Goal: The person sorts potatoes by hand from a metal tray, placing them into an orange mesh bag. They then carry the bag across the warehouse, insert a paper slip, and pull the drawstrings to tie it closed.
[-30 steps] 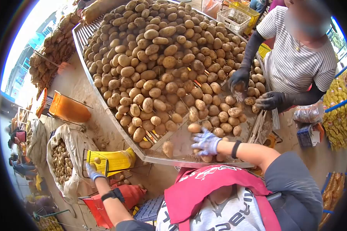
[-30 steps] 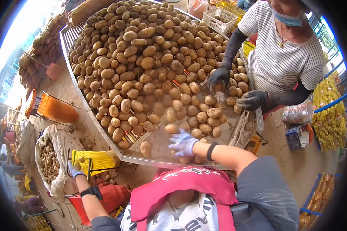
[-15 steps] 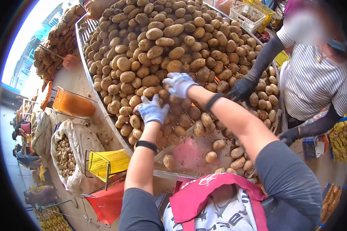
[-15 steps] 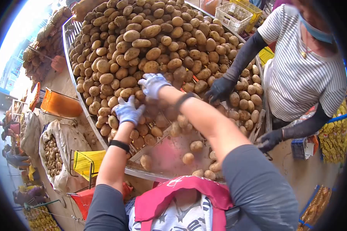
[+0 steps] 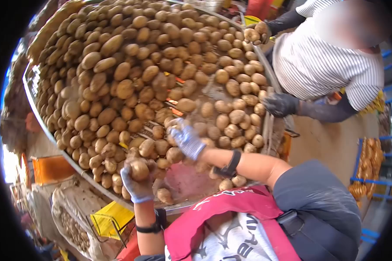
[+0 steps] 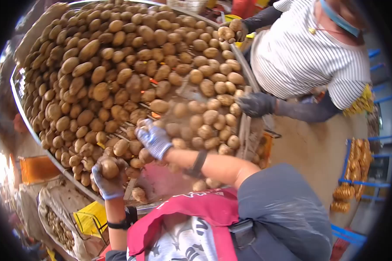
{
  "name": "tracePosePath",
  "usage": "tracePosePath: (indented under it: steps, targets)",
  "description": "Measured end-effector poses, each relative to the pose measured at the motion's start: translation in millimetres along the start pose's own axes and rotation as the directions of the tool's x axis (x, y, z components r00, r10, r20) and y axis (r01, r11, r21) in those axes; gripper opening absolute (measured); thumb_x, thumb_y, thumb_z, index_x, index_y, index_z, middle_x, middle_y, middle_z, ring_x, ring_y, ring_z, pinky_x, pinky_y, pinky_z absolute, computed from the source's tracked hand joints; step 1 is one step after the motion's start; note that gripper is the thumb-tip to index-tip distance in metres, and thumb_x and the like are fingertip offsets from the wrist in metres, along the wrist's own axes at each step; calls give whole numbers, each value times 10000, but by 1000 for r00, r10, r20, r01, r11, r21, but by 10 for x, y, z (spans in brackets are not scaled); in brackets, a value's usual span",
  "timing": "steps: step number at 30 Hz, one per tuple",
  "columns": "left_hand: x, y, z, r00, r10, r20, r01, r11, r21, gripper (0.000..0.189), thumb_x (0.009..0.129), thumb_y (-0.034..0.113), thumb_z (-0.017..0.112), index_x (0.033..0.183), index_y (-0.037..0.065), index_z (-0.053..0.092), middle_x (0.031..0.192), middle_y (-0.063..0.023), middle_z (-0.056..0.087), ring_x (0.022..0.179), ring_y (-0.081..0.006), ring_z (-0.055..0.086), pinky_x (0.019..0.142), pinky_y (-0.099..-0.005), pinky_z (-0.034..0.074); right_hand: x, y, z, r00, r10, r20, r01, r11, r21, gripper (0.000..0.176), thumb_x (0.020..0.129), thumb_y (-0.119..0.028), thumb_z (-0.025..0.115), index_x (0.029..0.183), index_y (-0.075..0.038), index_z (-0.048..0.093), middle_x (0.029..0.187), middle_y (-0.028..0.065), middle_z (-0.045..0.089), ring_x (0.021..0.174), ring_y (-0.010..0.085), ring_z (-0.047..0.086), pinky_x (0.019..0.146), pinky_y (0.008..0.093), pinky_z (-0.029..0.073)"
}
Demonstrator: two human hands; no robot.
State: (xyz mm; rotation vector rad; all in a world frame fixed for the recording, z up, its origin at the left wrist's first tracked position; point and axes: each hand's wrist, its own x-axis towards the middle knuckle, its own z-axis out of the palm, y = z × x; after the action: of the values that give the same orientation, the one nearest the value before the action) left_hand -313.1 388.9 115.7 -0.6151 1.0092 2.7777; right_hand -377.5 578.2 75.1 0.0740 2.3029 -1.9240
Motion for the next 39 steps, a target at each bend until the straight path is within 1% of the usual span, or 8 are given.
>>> tracePosePath:
  steps: [6,9,14,18,22,28,35,39]
  targets:
    - [-476,-484,-59,922,-374,-99,345,911,-228,753,806,643,414,1361,137,364,1326,-102,458,1076,-291,552,827,-419,495,-773,-160,331,806,-447,388,588,675,-445,531,847,-333,555,1304,-90,434,1257,184,500,1205,391,408,1036,427,314]
    - [-602,-548,-166,813,-575,97,572,818,60,831,801,731,338,1380,135,333,1316,-100,470,1072,-295,555,794,-418,514,-864,-314,300,806,-10,592,255,908,-331,605,838,-340,547,1353,-80,365,1274,189,490,1230,403,380,1058,433,285]
    - [-406,-628,-271,858,-493,146,511,783,-355,567,878,536,472,1187,62,508,1023,-159,579,518,-145,410,529,-302,404,-401,246,109,946,-162,282,216,961,-175,498,834,-246,582,1276,-61,445,1147,203,546,1087,315,521,944,349,413]
    - [-501,-453,15,896,-325,304,436,777,-454,520,879,487,468,1212,87,495,1117,-166,571,705,-218,557,657,-392,489,-646,12,-210,835,82,544,-228,951,207,728,877,-310,587,1432,-79,177,1376,160,382,1250,230,396,960,329,423]
    - [-662,-443,201,943,-265,204,325,866,-379,544,852,491,503,1215,86,494,1123,-159,540,771,-228,521,696,-385,491,-811,-661,-307,598,278,752,-355,933,-62,593,875,-345,577,1385,-152,345,799,11,553,755,107,574,574,255,506]
    - [-868,-386,-174,885,-245,396,432,750,-502,598,855,536,477,1321,168,408,1190,-184,513,794,-256,558,672,-404,506,-510,-243,-577,870,248,427,-437,788,433,407,886,-260,589,1194,-10,497,720,8,557,561,57,512,490,210,451]
    - [-1171,-276,-162,965,-131,229,185,955,-233,675,846,490,510,1350,66,363,1131,-157,565,809,-223,610,619,-324,532,-990,-372,2,618,-109,779,375,911,-170,457,844,-230,560,1268,-79,476,847,136,604,755,187,606,719,333,507]
    - [-1332,-177,-384,947,-25,320,102,968,-228,683,830,467,546,1343,67,338,1263,-207,482,767,-233,608,641,-320,535,-1143,-810,42,402,354,844,-351,911,-215,314,872,-250,542,1105,-41,561,610,21,516,503,77,495,480,255,459]
